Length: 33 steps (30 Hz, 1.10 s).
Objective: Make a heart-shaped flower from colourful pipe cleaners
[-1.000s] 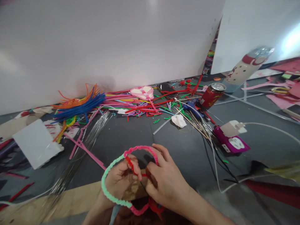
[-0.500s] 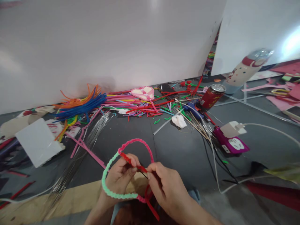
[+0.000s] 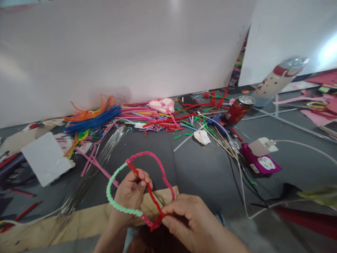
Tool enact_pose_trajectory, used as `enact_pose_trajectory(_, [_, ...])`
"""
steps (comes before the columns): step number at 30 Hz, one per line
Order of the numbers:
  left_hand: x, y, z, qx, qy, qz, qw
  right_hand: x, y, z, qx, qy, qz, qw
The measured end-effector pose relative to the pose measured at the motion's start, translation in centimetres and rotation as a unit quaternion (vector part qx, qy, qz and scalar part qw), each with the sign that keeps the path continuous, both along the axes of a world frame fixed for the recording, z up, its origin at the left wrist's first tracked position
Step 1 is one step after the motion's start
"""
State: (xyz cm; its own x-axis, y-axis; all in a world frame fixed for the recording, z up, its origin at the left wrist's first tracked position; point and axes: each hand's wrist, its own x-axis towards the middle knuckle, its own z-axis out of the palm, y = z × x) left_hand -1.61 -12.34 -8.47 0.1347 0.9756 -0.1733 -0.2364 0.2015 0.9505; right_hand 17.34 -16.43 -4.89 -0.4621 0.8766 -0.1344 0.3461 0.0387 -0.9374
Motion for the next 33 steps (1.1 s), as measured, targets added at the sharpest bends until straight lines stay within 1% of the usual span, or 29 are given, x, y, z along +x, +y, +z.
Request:
enact_pose_trajectory(1, [0.0,0.0,0.0,0.005,-0.001,0.001,1.000,0.1,-0.1,-0.1,-0.023,0.014,-0.008,1.000])
enact_pose_trajectory(3, [-0.1,0.0,-0.1,0.004,-0.008,-0.012,1.000,0.2,-0.1,-0.6,-0.066,0.076,-0.040,0.994])
enact_pose_trajectory(5, [0.0,-0.2,-0.1,-0.010,-0.027,-0.036,0.999,0.2,-0.1,-1.2,-0.104,0.148,-0.085,0.980])
enact_pose_trajectory(7, [0.1,-0.4,-0.1,-0.026,-0.051,-0.062,0.996,0.3,0.1,-1.7,-0.120,0.186,-0.126,0.967])
enact_pose_trajectory(9, [0.2,-0.4,0.0,-0.036,-0.069,-0.074,0.994,0.4,0.3,-2.0,-0.089,0.171,-0.159,0.968])
enact_pose_trajectory(11, [0.2,-0.4,0.0,-0.039,-0.067,-0.075,0.994,0.7,0.6,-1.7,-0.013,0.115,-0.175,0.978])
enact_pose_trajectory(12, [0.2,-0.4,0.0,-0.039,-0.059,-0.072,0.995,0.9,0.7,-1.5,0.030,0.078,-0.172,0.982])
enact_pose_trajectory(14, [0.2,-0.2,-0.1,-0.033,-0.032,-0.060,0.997,1.2,0.8,-0.8,0.115,0.008,-0.143,0.983])
enact_pose_trajectory(17, [0.3,0.0,-0.2,-0.026,-0.003,-0.027,0.999,1.0,0.7,-0.2,0.239,-0.064,-0.047,0.968])
enact_pose_trajectory(18, [0.4,0.1,-0.1,-0.030,-0.001,-0.016,0.999,0.7,0.7,-0.3,0.283,-0.082,-0.005,0.956])
enact_pose_trajectory(20, [0.5,0.2,0.0,-0.047,-0.006,-0.003,0.999,0.1,0.5,-0.9,0.361,-0.119,0.065,0.922])
enact_pose_trajectory(21, [0.5,0.2,0.0,-0.055,-0.008,-0.001,0.998,-0.3,0.3,-1.3,0.398,-0.138,0.080,0.903])
enact_pose_trajectory(22, [0.5,0.2,0.0,-0.060,-0.008,-0.001,0.998,-0.6,0.2,-1.8,0.424,-0.161,0.082,0.887])
enact_pose_trajectory(24, [0.5,0.2,-0.1,-0.065,-0.004,-0.008,0.998,-1.0,0.0,-2.6,0.445,-0.214,0.102,0.863])
enact_pose_trajectory(26, [0.5,0.0,-0.3,-0.062,0.007,-0.015,0.998,-1.3,-0.1,-2.9,0.436,-0.270,0.122,0.850])
enact_pose_trajectory(29, [0.5,-0.1,-0.5,-0.047,0.030,-0.019,0.998,-1.6,-0.1,-2.7,0.411,-0.328,0.131,0.840])
enact_pose_trajectory(33, [0.4,-0.1,-0.5,-0.023,0.061,-0.020,0.998,-2.1,0.0,-2.7,0.393,-0.362,0.120,0.837])
